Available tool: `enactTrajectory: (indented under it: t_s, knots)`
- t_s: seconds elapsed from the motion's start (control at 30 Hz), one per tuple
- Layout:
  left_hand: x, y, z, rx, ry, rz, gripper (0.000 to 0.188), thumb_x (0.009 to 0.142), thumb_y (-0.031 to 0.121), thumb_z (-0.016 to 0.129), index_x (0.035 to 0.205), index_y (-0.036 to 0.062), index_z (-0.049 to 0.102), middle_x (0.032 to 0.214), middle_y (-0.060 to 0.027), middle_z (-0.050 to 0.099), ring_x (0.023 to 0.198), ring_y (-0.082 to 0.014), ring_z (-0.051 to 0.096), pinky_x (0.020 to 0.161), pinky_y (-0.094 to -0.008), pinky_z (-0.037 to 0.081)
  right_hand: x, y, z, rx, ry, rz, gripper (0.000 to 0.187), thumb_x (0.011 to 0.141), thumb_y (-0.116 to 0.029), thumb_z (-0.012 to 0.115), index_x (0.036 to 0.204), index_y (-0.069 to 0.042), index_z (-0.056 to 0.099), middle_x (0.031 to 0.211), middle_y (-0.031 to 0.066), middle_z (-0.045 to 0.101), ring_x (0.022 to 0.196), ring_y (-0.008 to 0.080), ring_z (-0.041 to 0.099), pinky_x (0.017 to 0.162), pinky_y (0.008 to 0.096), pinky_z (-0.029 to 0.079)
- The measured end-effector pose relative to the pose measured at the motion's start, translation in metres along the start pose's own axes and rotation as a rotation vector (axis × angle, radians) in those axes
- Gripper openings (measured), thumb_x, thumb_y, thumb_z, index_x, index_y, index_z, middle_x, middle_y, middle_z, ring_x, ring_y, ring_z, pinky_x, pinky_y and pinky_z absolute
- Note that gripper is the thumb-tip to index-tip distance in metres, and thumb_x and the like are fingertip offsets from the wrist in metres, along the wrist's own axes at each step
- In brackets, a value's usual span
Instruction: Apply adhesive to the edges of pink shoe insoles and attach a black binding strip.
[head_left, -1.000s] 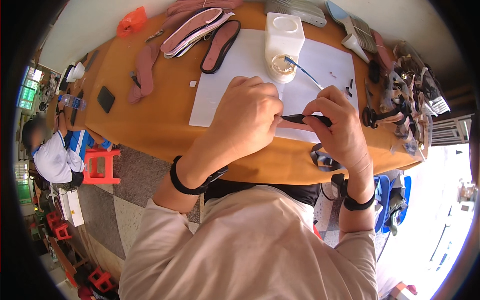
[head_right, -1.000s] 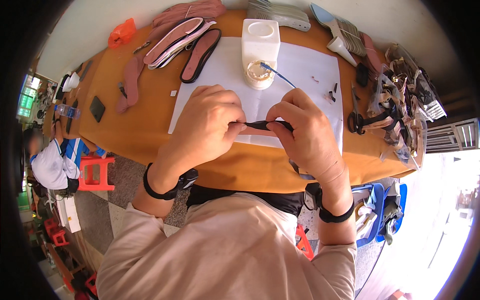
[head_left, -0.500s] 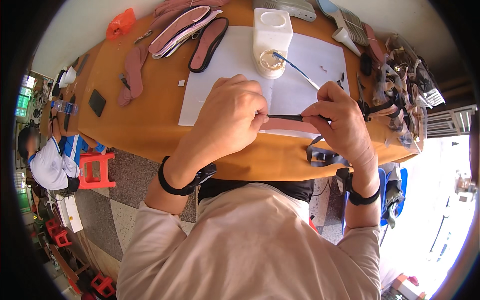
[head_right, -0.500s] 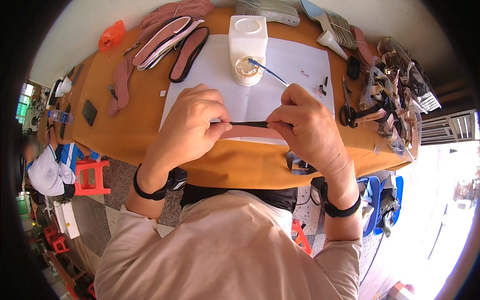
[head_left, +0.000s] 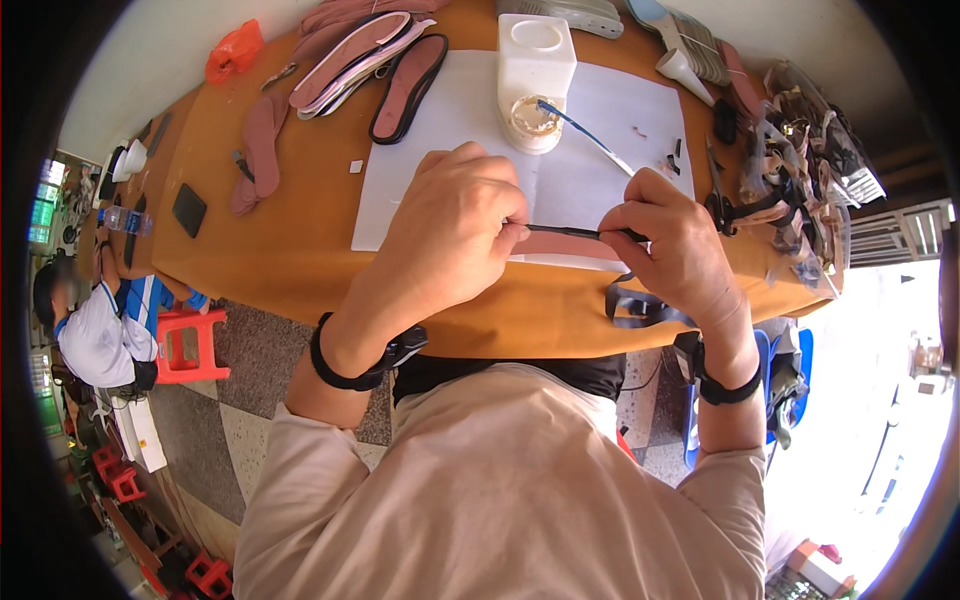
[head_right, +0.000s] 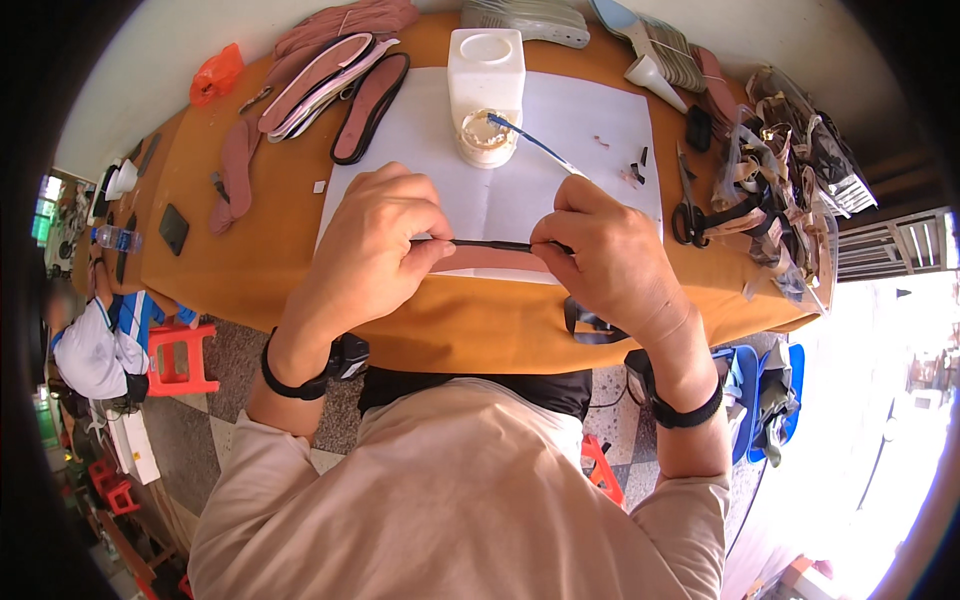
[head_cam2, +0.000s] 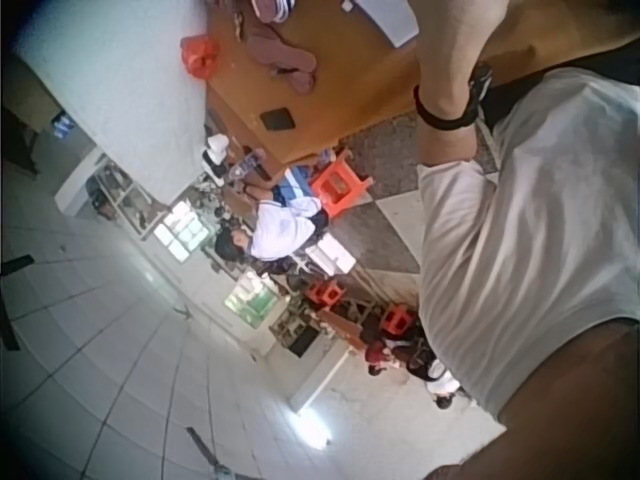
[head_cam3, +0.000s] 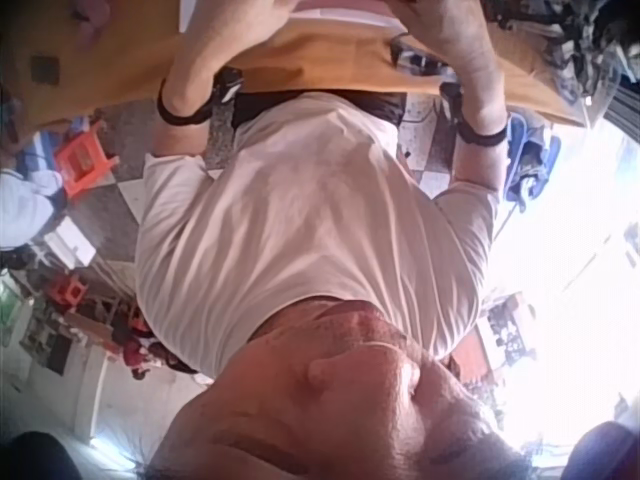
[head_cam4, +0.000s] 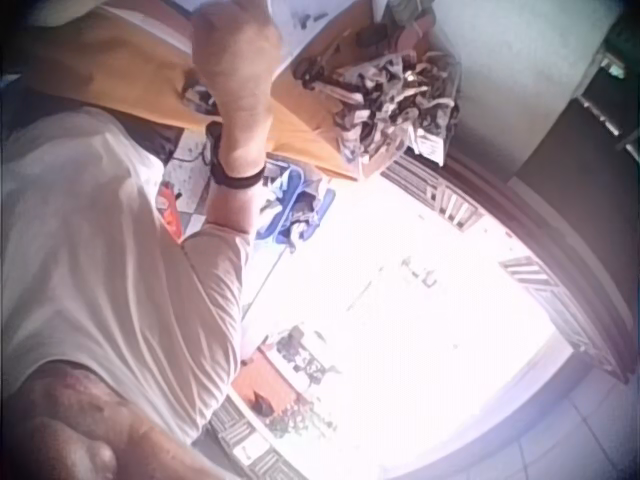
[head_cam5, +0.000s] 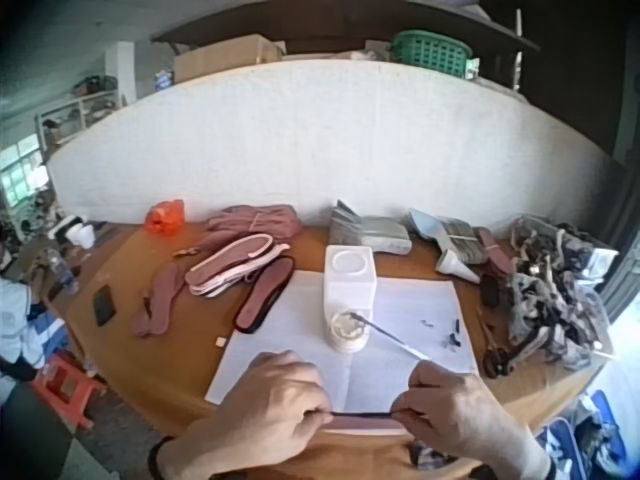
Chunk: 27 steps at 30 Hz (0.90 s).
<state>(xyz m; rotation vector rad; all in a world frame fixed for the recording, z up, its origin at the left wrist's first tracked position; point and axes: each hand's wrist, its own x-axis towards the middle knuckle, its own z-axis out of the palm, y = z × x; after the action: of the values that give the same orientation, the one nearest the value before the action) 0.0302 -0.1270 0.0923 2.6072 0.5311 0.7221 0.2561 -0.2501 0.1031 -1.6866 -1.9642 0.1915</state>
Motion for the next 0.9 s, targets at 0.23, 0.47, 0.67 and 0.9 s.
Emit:
enactTrajectory:
  t_s: [0.23,0.47,0.67,0.9]
  knots:
    - [-0.001,-0.002,-0.011,0.046,-0.041,-0.010,0.008,0.073,0.003,0.077,0.071,0.0046,0.069,0.078,-0.0034,0.063,0.085,-0.0259,0.057,0.084,-0.0394,0.045,0.002,-0.002,0.014,0.047,0.004,-0.025,0.010,0.075,-0.004,0.072,0.082,-0.006,0.065,0.089,0.0069,0.056,0.070,0.0273,0.062,0.062,0.0374,0.052]
    - [0.005,0.007,-0.009,0.140,0.074,0.061,0.004,0.073,0.008,0.079,0.074,0.0076,0.074,0.083,0.0003,0.066,0.091,-0.0234,0.058,0.088,-0.0381,0.045,0.010,-0.014,0.009,-0.012,0.098,-0.082,0.011,0.074,-0.003,0.072,0.081,-0.007,0.065,0.089,0.0061,0.055,0.071,0.0267,0.061,0.061,0.0373,0.052]
    - [0.011,0.013,0.008,0.031,0.123,0.083,0.004,0.074,0.007,0.078,0.077,0.0078,0.075,0.082,-0.0012,0.065,0.087,-0.0229,0.059,0.086,-0.0392,0.045,0.011,-0.021,0.009,-0.017,0.123,-0.073,0.012,0.073,-0.003,0.073,0.081,-0.008,0.065,0.089,0.0061,0.054,0.071,0.0268,0.061,0.061,0.0372,0.052]
    - [0.012,0.015,0.015,-0.130,0.066,0.017,0.004,0.077,0.005,0.076,0.079,0.0053,0.074,0.076,-0.0068,0.063,0.073,-0.0288,0.061,0.075,-0.0397,0.046,0.010,-0.023,0.005,0.134,0.147,0.016,0.012,0.076,-0.003,0.075,0.085,-0.004,0.067,0.090,0.0084,0.058,0.068,0.0271,0.061,0.059,0.0367,0.051]
